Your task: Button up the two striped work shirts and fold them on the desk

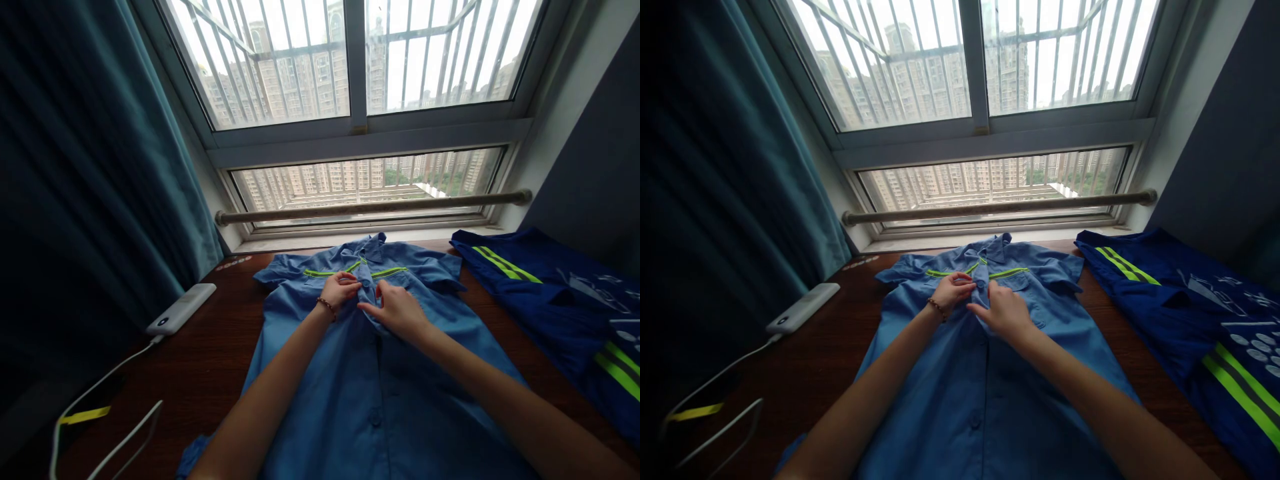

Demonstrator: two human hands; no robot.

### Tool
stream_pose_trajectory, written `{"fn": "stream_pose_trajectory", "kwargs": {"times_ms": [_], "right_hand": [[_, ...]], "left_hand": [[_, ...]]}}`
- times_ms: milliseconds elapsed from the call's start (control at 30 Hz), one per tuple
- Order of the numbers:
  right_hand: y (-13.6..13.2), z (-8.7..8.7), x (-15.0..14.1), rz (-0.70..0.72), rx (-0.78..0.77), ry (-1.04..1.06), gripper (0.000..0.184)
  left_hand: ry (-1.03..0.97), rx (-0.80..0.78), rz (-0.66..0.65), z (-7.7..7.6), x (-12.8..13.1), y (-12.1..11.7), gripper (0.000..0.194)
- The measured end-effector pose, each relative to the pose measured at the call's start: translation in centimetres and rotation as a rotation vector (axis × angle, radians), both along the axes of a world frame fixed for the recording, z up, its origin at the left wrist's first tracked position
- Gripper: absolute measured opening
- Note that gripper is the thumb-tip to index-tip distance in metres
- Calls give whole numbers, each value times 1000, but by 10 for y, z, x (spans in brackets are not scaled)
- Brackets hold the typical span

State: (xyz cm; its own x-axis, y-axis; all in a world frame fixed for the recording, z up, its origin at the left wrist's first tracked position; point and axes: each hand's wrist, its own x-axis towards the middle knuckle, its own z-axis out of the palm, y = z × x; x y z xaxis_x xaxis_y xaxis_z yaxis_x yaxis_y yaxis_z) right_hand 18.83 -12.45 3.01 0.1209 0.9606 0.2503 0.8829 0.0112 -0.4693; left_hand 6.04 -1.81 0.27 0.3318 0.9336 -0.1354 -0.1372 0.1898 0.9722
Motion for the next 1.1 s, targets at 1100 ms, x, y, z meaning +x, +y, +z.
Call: {"fn": "stream_pose_trajectory", "kwargs": {"times_ms": [1100], "right_hand": [[10,-47,45,2,-168,1286,26]], "left_hand": [[1286,845,-95,-22,-2,-24,19]]}}
